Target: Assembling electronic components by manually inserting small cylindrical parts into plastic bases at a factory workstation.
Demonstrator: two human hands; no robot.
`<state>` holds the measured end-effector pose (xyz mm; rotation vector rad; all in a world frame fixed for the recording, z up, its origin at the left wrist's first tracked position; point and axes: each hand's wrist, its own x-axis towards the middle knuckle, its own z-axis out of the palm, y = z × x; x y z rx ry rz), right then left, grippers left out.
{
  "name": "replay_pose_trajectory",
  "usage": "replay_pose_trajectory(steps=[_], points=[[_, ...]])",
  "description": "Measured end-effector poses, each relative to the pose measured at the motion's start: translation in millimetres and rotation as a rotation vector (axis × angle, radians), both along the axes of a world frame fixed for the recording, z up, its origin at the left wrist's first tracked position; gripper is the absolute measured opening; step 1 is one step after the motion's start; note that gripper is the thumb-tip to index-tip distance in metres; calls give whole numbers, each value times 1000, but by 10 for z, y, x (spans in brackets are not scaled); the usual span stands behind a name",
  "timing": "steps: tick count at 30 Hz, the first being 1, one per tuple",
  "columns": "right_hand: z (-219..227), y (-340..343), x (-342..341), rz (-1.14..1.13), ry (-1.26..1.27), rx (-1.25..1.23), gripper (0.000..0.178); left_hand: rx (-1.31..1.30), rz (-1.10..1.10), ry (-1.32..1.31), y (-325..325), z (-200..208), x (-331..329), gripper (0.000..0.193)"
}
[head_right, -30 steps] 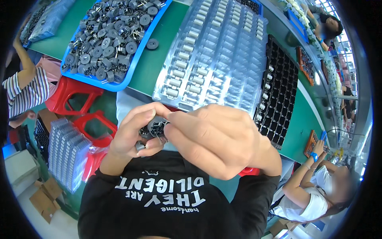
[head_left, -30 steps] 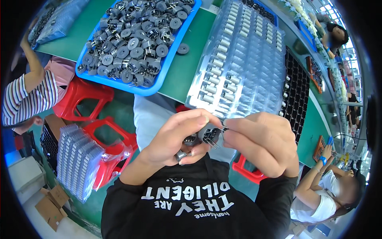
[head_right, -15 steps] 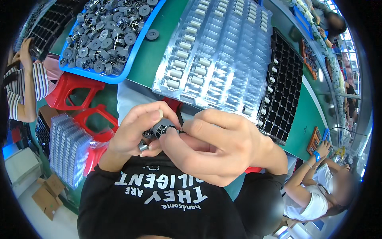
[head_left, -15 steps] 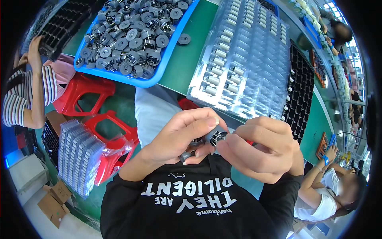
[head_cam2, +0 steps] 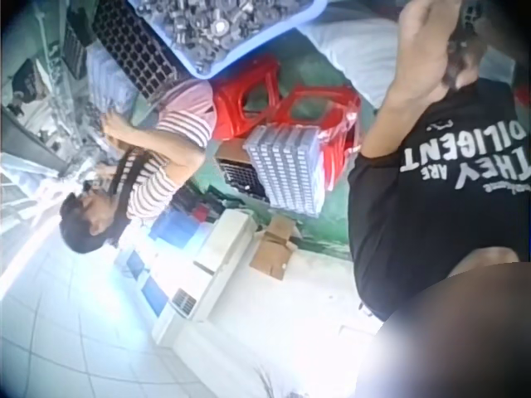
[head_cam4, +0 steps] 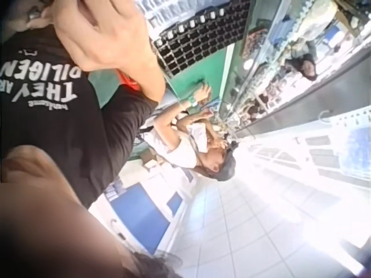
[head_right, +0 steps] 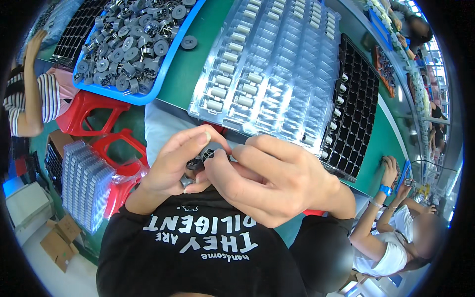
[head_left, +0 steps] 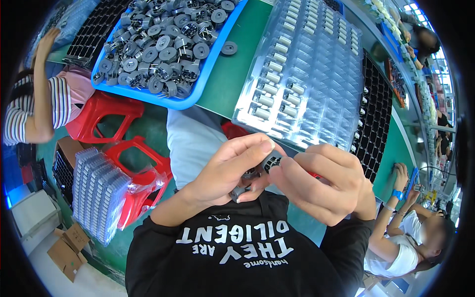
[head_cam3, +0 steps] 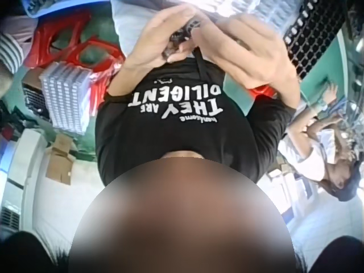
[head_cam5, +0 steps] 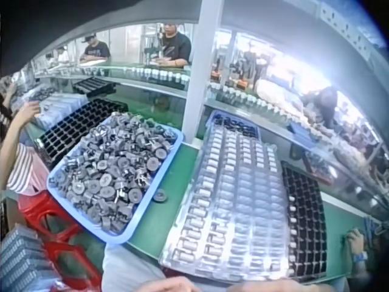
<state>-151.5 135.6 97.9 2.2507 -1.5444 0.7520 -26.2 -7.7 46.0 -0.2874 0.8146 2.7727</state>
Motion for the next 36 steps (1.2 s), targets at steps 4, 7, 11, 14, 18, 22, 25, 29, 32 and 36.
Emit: replay_pose_trajectory(steps=[4,7,11,14,18,22,25,29,32,36], points=[[50,55,6,-48,-7,85,28,-10,-40,-13,20,-13,-29,36],[23,79,-35,-38,3,68,28,-17,-55,-25,28,-5,-49,35],[-6,89,-65,-42,-109,97,33,36,-37,-46,34,-4,-69,35],[-95,132,-37,-81,-254,52,32,-16,13,-79,84,28,-85,36],[-230,298,53,-183,-557,31,22,84,-19,51,160,-41,0,23],[-430,410,147,-158,-1048,54,13,4,74,25,296,-209,111,25],[-499,565,208,-164,-1008,50,12,56,68,-73,426,-309,206,23],[-304,996,21,-550,-720,-123,11,43,-144,-397,676,-565,482,17],[-242,1436,-357,-916,-368,-199,14,-171,-441,-402,850,-694,751,12],[-265,1785,-583,-1126,-208,-160,13,49,-644,-382,1035,-678,932,24]])
